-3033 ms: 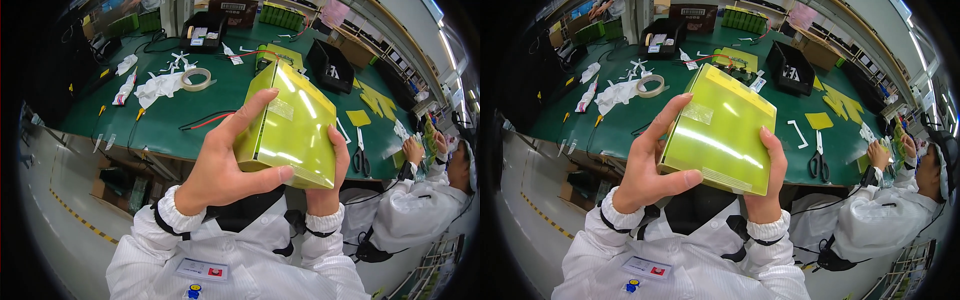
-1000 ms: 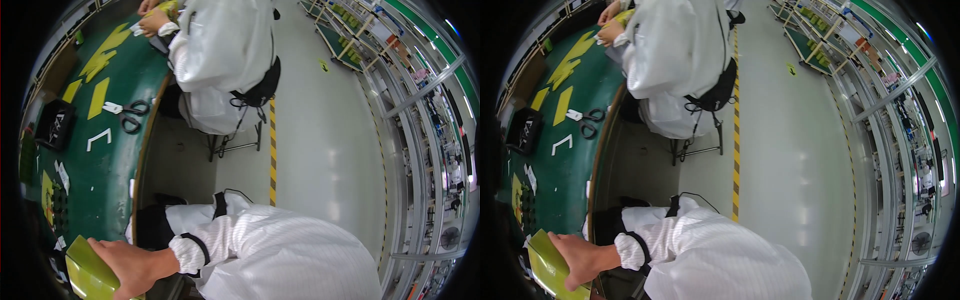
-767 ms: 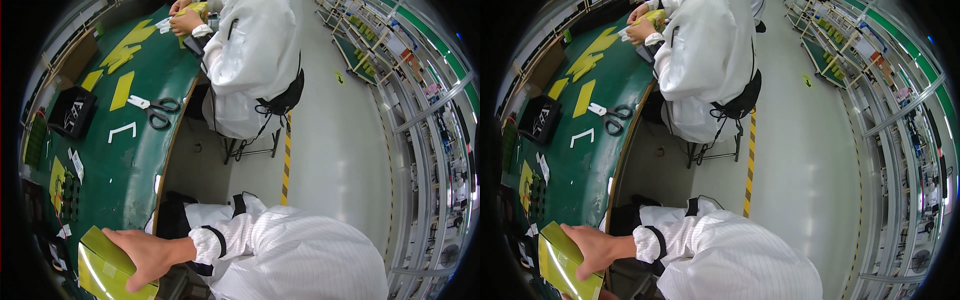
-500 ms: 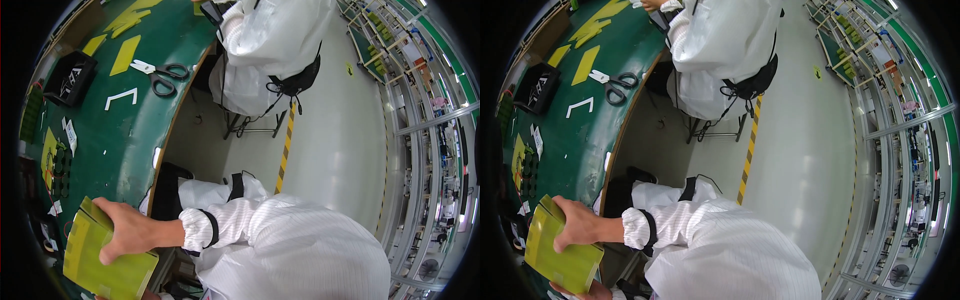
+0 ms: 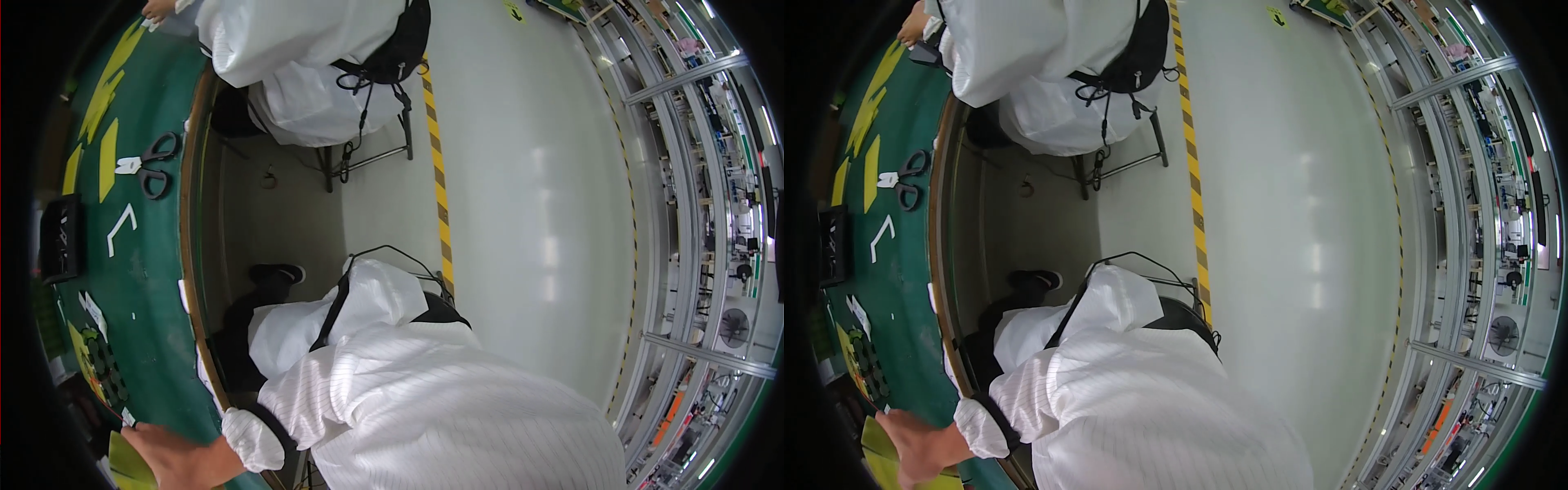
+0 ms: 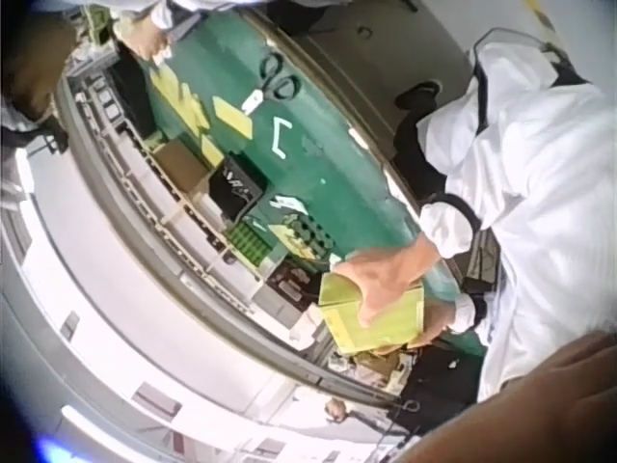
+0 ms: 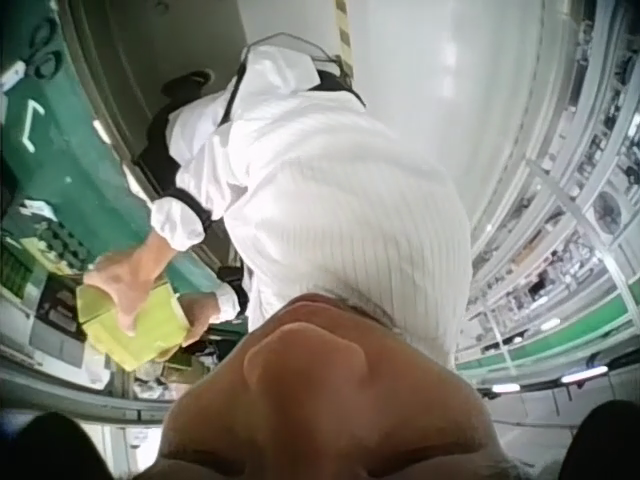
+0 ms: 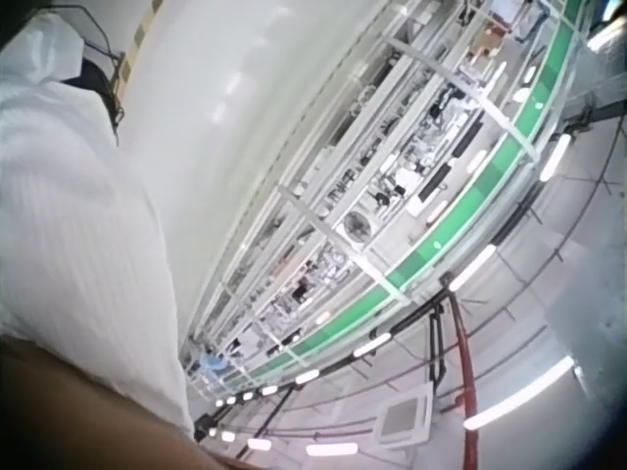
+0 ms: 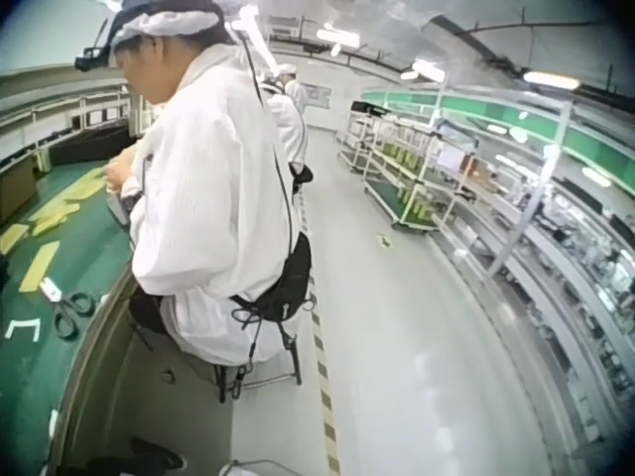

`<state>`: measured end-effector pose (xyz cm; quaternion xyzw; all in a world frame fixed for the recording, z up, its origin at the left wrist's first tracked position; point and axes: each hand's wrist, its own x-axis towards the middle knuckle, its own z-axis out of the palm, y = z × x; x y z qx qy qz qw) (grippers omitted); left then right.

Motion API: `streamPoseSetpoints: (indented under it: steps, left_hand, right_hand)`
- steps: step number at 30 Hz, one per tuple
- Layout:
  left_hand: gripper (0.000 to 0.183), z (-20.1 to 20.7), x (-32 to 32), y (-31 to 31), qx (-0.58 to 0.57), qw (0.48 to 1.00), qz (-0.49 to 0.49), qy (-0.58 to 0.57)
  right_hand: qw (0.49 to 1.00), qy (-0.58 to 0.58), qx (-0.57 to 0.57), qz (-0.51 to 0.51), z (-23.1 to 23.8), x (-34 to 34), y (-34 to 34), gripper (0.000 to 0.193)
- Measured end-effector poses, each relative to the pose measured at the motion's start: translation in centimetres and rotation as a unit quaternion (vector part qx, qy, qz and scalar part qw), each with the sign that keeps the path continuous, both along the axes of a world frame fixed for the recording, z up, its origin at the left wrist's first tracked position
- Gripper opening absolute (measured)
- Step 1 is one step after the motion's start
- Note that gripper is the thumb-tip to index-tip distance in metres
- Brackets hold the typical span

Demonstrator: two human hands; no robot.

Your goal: The person is assembling battery packs by applying green protective film and securing components with tape.

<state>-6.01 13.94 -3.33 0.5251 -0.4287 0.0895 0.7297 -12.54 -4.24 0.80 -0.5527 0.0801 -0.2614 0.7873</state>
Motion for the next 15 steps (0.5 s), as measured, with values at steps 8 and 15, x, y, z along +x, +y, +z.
streamPoseSetpoints:
  steps: [8,15]
  left_hand:
    - [0.083,-0.6,-4.7,-3.2,0.149,0.968,0.182,-0.087]
    - [0.1,-1.8,-4.1,-1.9,0.242,0.927,0.281,-0.061]
  right_hand:
    - [0.991,-0.04,0.114,0.065,-1.9,-2.4,-5.0,0.066]
    - [0.978,-0.098,0.105,0.149,-4.1,0.6,-6.1,0.073]
